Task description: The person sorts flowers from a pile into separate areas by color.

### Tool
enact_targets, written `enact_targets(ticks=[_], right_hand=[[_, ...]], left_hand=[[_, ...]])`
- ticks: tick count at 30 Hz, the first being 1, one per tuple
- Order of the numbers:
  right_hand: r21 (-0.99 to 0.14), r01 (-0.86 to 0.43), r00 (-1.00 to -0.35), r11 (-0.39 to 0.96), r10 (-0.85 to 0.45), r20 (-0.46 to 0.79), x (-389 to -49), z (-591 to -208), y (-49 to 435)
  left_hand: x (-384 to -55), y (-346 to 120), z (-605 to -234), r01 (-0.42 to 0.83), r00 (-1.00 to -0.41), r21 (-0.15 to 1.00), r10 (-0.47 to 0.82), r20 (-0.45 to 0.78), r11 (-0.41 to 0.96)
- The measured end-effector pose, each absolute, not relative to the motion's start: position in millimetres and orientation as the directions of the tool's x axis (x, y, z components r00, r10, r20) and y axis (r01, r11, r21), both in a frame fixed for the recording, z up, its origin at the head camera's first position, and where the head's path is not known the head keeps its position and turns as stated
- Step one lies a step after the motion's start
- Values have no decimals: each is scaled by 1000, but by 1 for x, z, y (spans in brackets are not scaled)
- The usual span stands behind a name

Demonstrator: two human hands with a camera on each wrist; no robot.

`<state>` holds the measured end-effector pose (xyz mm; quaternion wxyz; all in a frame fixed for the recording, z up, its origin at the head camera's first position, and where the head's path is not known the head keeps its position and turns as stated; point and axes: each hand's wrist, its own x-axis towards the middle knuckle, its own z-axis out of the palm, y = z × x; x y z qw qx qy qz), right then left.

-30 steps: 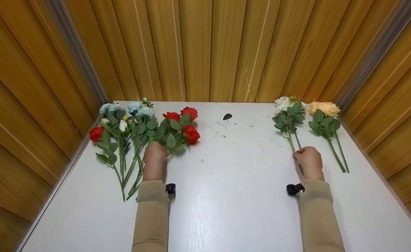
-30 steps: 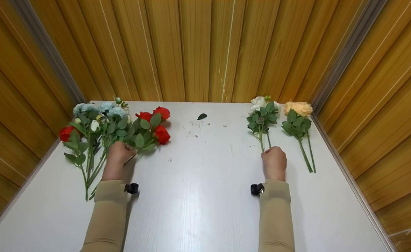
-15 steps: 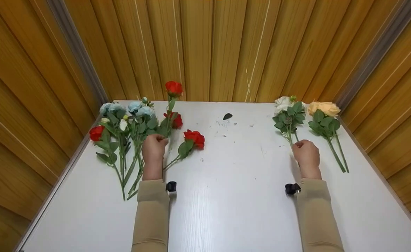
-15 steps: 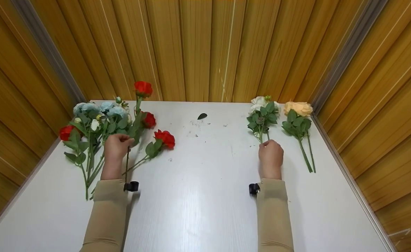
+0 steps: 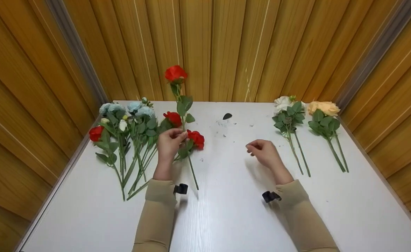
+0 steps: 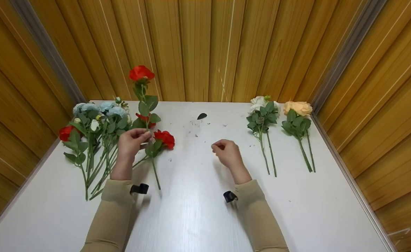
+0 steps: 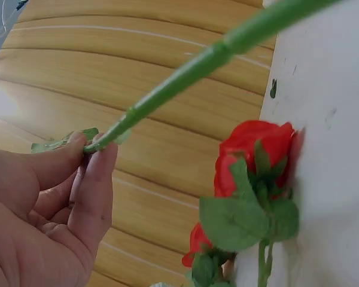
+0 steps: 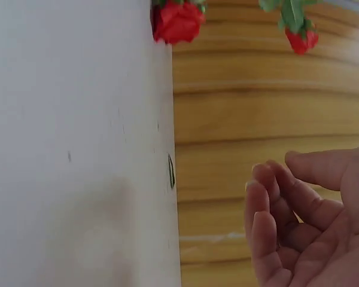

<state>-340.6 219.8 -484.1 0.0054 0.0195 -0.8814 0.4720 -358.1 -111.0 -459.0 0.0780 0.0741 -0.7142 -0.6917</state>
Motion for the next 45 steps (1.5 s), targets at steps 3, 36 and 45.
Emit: enact_targets(ticks=[3, 36, 45], right_hand=[[-886, -50, -990, 461, -137, -15, -330, -491, 190], [-886, 44, -994, 463, -69, -85, -343, -508, 204], [-773, 164, -983, 613, 41, -177, -353, -515, 239]], left_hand=[[-356, -94, -461, 0, -985, 1000, -170, 1, 3], [-356, -140, -475, -215, -972, 607, -105, -212, 765], [-357, -156, -478, -272, -936, 452, -125, -328, 850]])
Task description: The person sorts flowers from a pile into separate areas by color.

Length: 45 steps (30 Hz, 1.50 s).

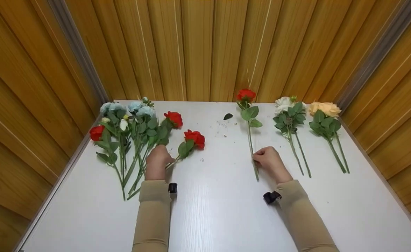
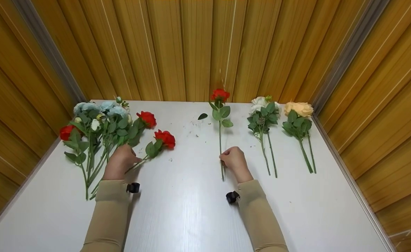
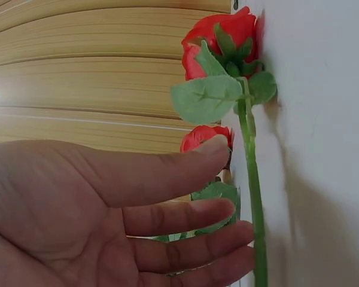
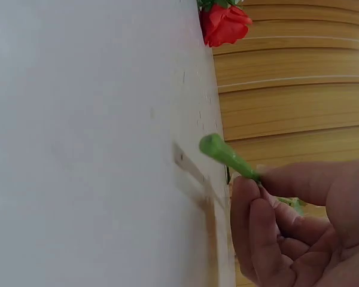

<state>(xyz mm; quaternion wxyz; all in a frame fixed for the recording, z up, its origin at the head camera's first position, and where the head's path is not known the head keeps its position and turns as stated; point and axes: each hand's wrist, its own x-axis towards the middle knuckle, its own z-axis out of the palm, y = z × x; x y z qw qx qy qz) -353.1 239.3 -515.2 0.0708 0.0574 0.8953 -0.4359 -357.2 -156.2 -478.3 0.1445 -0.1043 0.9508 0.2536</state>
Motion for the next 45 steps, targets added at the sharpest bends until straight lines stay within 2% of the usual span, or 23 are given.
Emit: enact_targets(ticks=[7, 15, 31, 34, 37, 41, 45], right_hand=[[-746, 215, -974, 630, 85, -208, -355, -520, 251], [-739, 190, -982, 646, 121, -146, -354, -523, 253], [-706, 189, -982, 683, 132, -135, -352, -521, 251], [-696, 176, -984, 696, 136, -113, -352, -519, 249], [-697, 165, -986, 697, 137, -96, -350, -515, 245], [-703, 151, -988, 695, 136, -77, -347, -507, 235], [-718, 132, -991, 684, 111, -77, -341, -502, 223]], left_hand=[[-359, -158, -482, -273, -927, 410, -124, -354, 870], [-359, -158, -485, -252, -921, 368, -105, -376, 895], [-358, -157, -479, -241, -933, 399, -98, -346, 885], [-357, -155, -476, -246, -938, 439, -99, -331, 864], [-356, -151, -473, -242, -947, 530, -78, -313, 813], [-355, -142, -469, -226, -961, 671, -47, -274, 706], [-356, -128, -465, -179, -982, 812, -46, -185, 555]])
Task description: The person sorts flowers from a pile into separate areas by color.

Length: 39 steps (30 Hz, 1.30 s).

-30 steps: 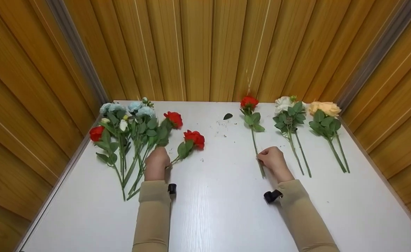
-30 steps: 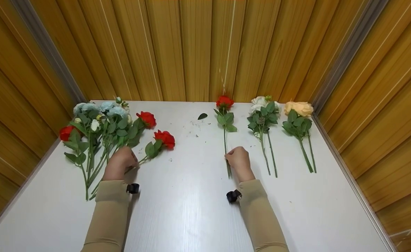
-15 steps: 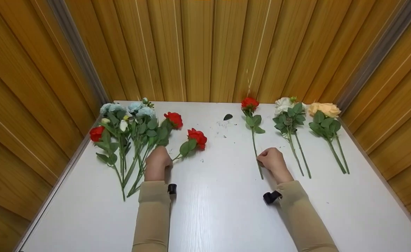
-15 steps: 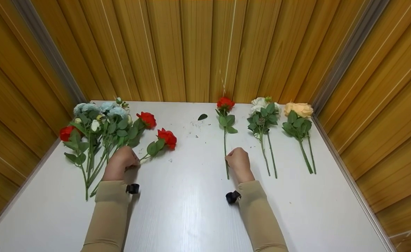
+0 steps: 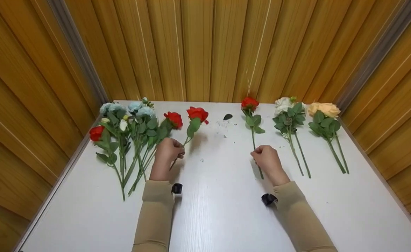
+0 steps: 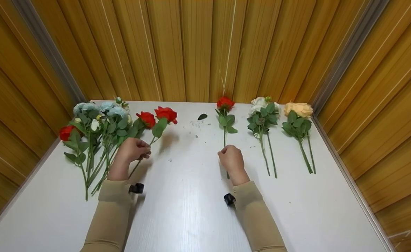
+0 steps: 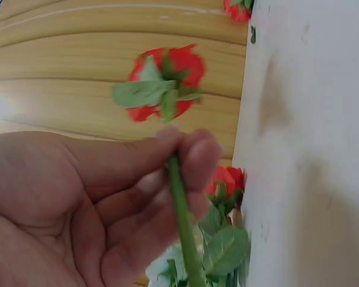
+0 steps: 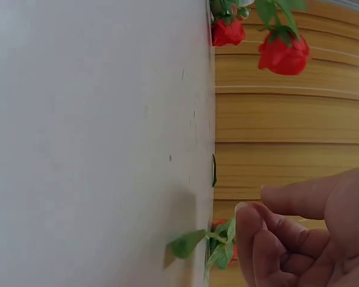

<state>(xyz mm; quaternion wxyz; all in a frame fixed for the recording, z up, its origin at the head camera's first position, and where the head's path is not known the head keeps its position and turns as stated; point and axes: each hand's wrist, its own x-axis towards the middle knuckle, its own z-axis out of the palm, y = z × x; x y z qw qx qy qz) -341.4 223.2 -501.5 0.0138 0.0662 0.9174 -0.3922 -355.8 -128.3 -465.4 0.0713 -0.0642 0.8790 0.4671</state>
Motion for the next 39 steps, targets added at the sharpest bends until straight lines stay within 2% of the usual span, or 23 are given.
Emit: enact_targets(ticks=[5, 9, 14, 20, 25, 31, 35, 39], right_hand=[[-731, 97, -995, 675, 63, -74, -334, -497, 204], [-746, 35, -999, 665, -2, -48, -328, -495, 186], [-810, -53, -990, 584, -136, -33, -316, -495, 163], [-888, -130, -947, 441, -319, -20, -302, -502, 139], [-917, -158, -942, 366, -334, 29, -296, -509, 126], [-918, -168, -953, 360, -296, 59, -298, -507, 129], [-910, -168, -960, 379, -272, 64, -304, -504, 137], [-907, -168, -968, 387, -236, 79, -310, -501, 147]], left_hand=[[-359, -107, -465, -117, -993, 935, -42, -109, 335], [-359, -90, -464, -110, -994, 972, -16, -109, 210], [-355, -70, -463, -101, -995, 993, 6, -101, 54], [-350, -55, -467, -83, -996, 995, 40, -81, -48], [-349, -49, -469, -70, -997, 991, 28, -67, -111], [-351, -56, -469, -53, -998, 997, 46, -50, -56], [-356, -67, -470, -61, -997, 996, 35, -63, 63], [-361, -85, -472, -61, -998, 974, -42, -54, 218]])
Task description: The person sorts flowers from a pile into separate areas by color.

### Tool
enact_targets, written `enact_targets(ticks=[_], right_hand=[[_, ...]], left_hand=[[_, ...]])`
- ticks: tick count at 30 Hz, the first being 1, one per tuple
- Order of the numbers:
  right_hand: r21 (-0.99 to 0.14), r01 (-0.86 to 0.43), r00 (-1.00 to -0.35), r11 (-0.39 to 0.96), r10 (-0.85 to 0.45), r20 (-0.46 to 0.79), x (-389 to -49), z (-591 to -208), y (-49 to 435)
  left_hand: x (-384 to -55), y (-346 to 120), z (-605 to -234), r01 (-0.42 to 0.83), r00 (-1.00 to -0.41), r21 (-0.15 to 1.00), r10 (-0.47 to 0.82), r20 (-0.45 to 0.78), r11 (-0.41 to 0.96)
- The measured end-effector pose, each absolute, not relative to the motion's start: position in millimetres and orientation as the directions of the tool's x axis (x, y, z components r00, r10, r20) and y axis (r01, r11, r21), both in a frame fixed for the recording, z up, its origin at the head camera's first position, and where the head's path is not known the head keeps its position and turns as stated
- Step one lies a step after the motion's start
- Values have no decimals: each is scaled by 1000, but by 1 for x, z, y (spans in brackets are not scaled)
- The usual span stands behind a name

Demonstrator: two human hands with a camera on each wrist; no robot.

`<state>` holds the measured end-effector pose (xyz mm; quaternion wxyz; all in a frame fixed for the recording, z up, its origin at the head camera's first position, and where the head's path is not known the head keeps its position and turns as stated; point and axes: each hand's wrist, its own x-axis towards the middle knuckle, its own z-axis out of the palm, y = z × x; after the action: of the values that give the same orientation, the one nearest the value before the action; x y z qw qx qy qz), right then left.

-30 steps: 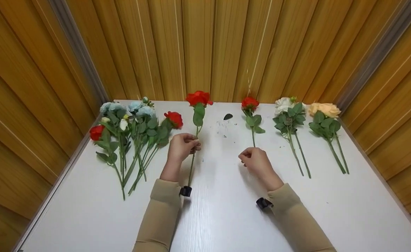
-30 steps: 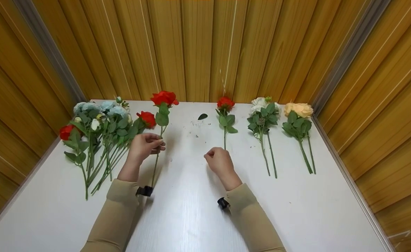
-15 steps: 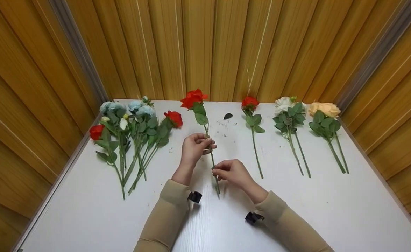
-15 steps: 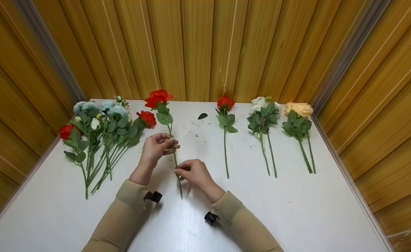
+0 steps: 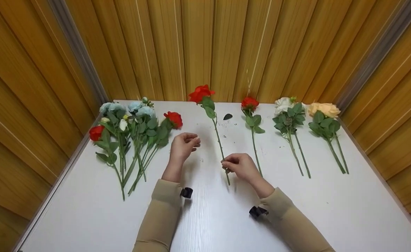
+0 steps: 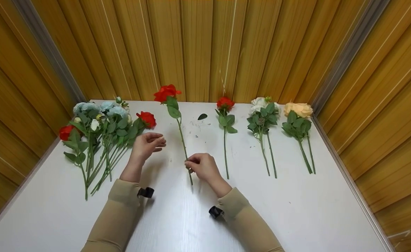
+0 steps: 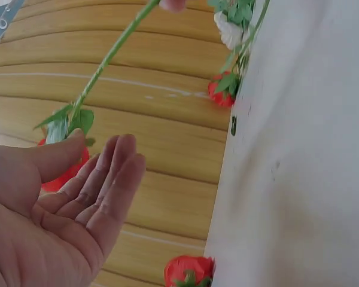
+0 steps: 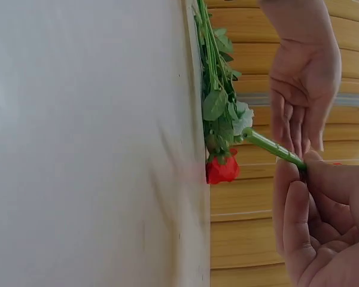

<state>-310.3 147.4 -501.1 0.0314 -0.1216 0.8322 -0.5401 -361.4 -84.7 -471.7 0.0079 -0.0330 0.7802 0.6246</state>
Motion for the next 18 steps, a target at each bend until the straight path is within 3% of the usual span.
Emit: enact_targets(ticks=[12, 18], right_hand=[[-870, -43, -999, 492, -44, 25, -333, -492, 196], [-821, 18, -1000, 571, 27, -3, -345, -490, 231]], left_hand=[[-367, -148, -488, -134, -947, 812, -315, 64, 568], [-367, -160, -495, -258, -932, 690, -363, 8, 677]])
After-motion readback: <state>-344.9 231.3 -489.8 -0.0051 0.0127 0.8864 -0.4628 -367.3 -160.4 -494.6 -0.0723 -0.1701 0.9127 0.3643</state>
